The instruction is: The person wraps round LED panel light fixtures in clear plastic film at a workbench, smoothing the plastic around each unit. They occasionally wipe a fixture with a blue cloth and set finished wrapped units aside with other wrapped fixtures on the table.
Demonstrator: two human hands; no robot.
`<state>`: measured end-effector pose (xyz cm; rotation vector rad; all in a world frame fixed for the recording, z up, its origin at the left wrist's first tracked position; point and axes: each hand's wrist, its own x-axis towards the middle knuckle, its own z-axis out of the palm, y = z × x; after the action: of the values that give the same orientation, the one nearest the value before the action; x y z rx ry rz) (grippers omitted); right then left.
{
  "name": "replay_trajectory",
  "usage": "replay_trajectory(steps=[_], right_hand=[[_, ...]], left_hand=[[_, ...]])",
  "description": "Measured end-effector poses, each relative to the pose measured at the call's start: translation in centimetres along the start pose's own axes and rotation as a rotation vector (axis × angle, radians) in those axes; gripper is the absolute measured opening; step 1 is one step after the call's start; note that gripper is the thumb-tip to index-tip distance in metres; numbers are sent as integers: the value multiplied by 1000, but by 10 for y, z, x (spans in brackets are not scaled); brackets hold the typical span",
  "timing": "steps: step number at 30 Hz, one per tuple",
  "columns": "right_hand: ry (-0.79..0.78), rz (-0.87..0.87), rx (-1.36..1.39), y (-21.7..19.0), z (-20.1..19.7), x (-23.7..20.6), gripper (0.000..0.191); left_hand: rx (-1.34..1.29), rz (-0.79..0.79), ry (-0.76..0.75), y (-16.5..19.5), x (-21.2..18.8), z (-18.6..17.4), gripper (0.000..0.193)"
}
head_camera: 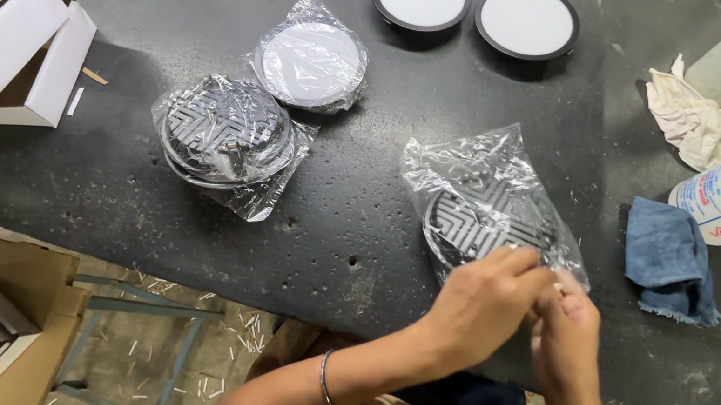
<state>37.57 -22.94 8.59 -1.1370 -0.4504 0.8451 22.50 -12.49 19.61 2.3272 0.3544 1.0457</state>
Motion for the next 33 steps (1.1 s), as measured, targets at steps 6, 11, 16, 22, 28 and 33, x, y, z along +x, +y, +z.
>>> replay_trajectory(steps=[6, 11, 16, 22, 28, 33], right_hand=[[8, -37, 85, 22, 5, 39, 22], [108, -1, -48, 8, 22, 44, 40], [133, -100, -348, -19, 35, 41, 41], [239, -294, -972, -50, 20, 28, 20], [252, -255, -665, -86, -10, 1, 16], [278, -390, -530, -113, -15, -13, 14]], left_hand=[[-98, -22, -117, -3, -16, -19, 22], [63, -43, -419, -49, -17, -65, 104], [319, 45, -526, -87, -6, -58, 120], [275, 366, -455, -108, 12, 21, 86], [192, 395, -264, -104, 26, 40, 28], [-295, -114, 1, -71, 33, -17, 35]])
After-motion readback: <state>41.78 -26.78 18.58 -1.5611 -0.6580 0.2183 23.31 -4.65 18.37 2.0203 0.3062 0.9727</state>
